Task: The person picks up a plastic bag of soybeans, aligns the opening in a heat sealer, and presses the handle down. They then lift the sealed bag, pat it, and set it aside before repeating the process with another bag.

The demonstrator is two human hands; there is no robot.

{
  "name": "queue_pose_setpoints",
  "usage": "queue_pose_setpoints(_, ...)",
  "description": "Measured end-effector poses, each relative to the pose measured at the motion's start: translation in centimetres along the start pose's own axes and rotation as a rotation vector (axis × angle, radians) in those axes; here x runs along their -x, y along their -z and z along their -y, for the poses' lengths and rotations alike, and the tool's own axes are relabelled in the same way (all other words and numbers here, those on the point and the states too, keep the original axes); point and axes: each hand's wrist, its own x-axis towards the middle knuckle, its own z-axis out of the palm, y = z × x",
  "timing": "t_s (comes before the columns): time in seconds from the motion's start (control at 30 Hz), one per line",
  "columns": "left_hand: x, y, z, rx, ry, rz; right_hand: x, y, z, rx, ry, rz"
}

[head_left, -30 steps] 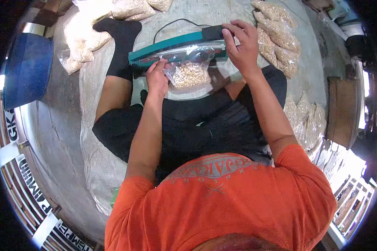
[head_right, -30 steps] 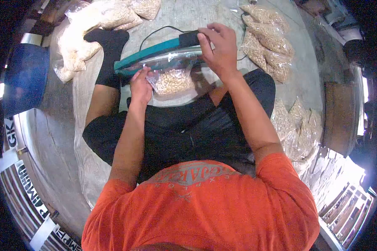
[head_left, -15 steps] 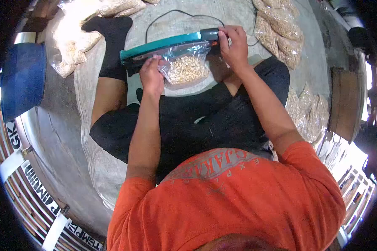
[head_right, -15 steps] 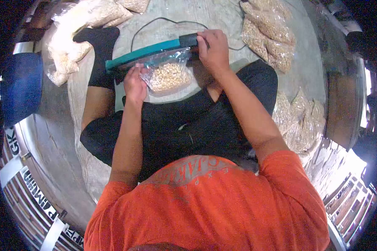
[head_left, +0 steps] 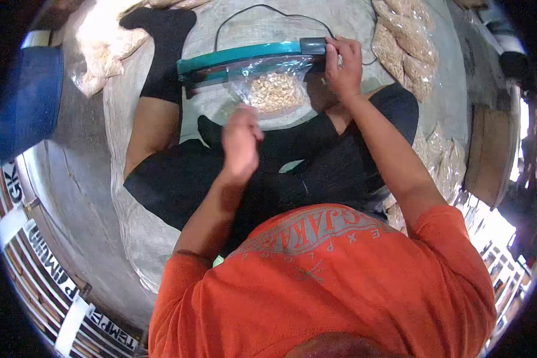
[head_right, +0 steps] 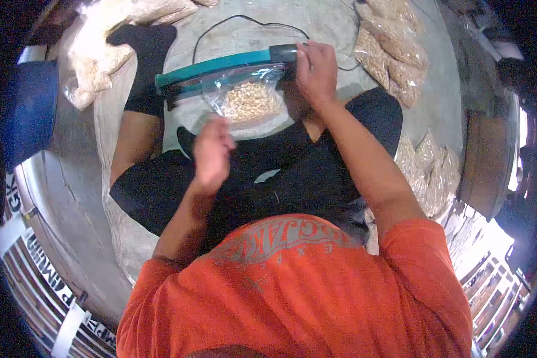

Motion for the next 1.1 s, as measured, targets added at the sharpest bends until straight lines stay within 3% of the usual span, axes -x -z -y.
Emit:
queue_pose_setpoints(0.03,0.2,-0.6,0.3,-0.087,0.114,0.176,0.0,-0.1,0.1,0.01,0.009,-0.014)
queue_pose_setpoints(0.07,0.6,-1.6,0.9,-0.311,0.088,0.347,0.1,-0.1,0.2,0.004,0.028,-0.003)
queue_pose_setpoints(0.1,0.3,-2.3,2.8,-0.453,-0.063,0.547,0.1,-0.1,0.4,0.001,0.031,-0.007)
queue_pose_setpoints(0.13,0.7,-3.5,1.2,-0.861,-0.148,0.675,0.2,-0.1,0.2,0.0,0.036,-0.01)
queue_pose_setpoints(0.2,1.1,-4.1,2.7,-1.074,-0.52,0.71,0.2,-0.2,0.1,0.035,0.064,0.003)
queue_pose_setpoints(0.33,-0.1,-4.0,2.6,-1.082,-0.544,0.702,0.1,0.0,0.5,0.059,0.051,0.056)
queue_pose_setpoints(0.4,-0.7,-3.3,1.9,-0.927,-0.334,0.738,0.2,-0.1,0.6,0.087,0.07,0.048)
queue_pose_setpoints(0.53,-1.7,-3.1,2.8,-0.933,-0.332,0.775,0.4,0.4,1.1,0.046,-0.023,0.071)
queue_pose_setpoints(0.57,-1.6,-3.3,3.5,-0.954,-0.315,0.817,1.0,0.9,-0.5,0.166,0.162,0.148)
queue_pose_setpoints(0.6,-1.2,-3.1,3.5,-0.949,-0.36,0.83,1.8,0.4,-2.6,0.52,0.476,0.092)
queue_pose_setpoints(0.63,-2.6,-3.5,4.9,-1.02,-0.326,0.905,1.4,0.4,-1.9,0.423,0.492,0.068)
queue_pose_setpoints(0.73,-4.7,-2.7,9.2,-0.911,-0.499,0.822,1.0,0.8,1.1,0.21,0.171,0.11)
queue_pose_setpoints(0.77,-2.6,-3.0,4.3,-1.061,-0.403,0.838,0.8,0.8,0.6,0.228,0.226,0.113)
queue_pose_setpoints(0.83,-3.7,-2.7,5.5,-1.002,-0.458,0.832,0.5,1.3,2.4,0.077,0.037,0.076)
queue_pose_setpoints(0.93,-3.3,-2.8,3.4,-0.908,-0.4,0.843,-0.2,1.5,2.2,0.06,0.091,-0.032)
queue_pose_setpoints(1.1,-3.7,-2.9,4.4,-0.83,-0.218,0.832,0.4,2.9,3.6,-0.042,0.044,-0.014)
